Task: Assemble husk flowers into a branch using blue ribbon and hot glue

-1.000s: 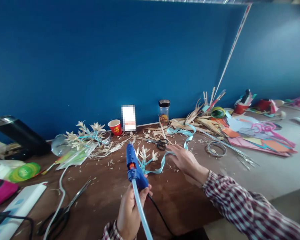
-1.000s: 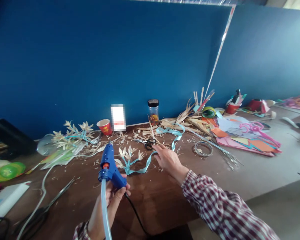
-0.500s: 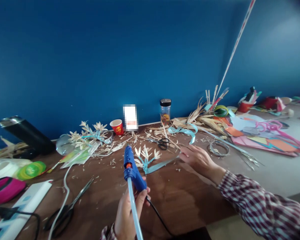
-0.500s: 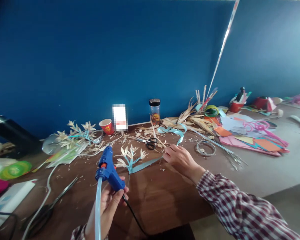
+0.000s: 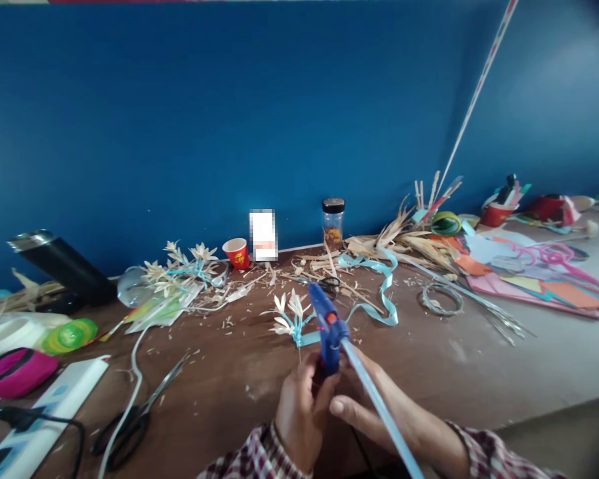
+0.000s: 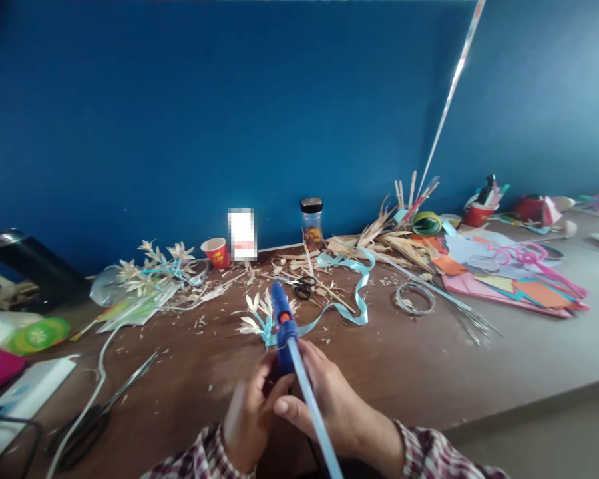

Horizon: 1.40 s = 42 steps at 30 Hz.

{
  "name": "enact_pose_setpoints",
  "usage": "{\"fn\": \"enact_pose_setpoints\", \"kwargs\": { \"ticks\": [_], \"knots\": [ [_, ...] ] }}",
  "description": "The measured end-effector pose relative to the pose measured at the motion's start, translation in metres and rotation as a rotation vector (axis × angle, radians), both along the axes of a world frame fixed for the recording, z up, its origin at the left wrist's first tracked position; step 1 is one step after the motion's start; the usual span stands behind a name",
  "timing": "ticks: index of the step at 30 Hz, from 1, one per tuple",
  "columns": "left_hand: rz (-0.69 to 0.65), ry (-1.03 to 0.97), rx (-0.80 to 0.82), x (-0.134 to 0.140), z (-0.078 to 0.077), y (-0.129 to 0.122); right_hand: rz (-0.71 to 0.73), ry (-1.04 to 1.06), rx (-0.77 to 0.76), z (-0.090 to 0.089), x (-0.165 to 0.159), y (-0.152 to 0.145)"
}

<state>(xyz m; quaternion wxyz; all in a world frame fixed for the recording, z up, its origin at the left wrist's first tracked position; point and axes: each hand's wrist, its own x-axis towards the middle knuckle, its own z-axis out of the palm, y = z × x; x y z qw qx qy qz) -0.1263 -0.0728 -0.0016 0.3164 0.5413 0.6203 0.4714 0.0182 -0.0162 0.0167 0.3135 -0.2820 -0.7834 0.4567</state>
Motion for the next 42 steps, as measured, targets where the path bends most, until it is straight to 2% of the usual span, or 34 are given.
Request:
{"fn": "enact_pose_setpoints", "kwargs": {
  "ticks": [3,5,8,11,13,15,18,22,28,30,35,42],
  "knots": [
    [0.014,0.034,0.110,0.014,-0.004,0.007,-0.052,0.077,-0.164,-0.011,-0.011,-0.006],
    [0.015,0.056,0.119,0.021,-0.007,0.008,-0.146,0.072,-0.232,-0.014,-0.012,-0.004],
    [-0.031,0.123,0.091,0.022,-0.009,0.002,-0.141,0.053,-0.328,-0.012,-0.003,0.002],
    [-0.120,0.266,0.068,0.006,-0.011,-0.010,-0.098,0.104,-0.386,-0.005,0.012,0.009],
    [-0.138,0.423,0.113,-0.014,-0.013,-0.016,-0.062,0.115,-0.386,0.000,0.024,0.013],
    [-0.056,0.574,0.166,-0.036,-0.015,-0.016,-0.057,0.062,-0.353,0.005,0.033,0.016],
    [0.019,0.715,0.124,-0.060,-0.018,-0.010,-0.130,0.038,-0.332,0.006,0.041,0.020],
    [0.023,0.814,0.125,-0.066,-0.021,-0.003,-0.100,0.144,-0.437,0.004,0.039,0.020],
    [-0.073,0.939,0.325,-0.063,-0.024,0.002,-0.029,0.115,-0.620,0.006,0.032,0.016],
    [-0.080,0.939,0.347,-0.064,-0.026,0.003,-0.035,0.065,-0.614,0.006,0.029,0.018],
    [-0.095,0.921,0.299,-0.065,-0.031,0.004,-0.014,-0.122,-0.486,0.003,0.015,0.026],
    [-0.084,0.900,0.287,-0.065,-0.035,0.004,0.019,-0.194,-0.406,-0.013,-0.001,0.036]
  ]
}}
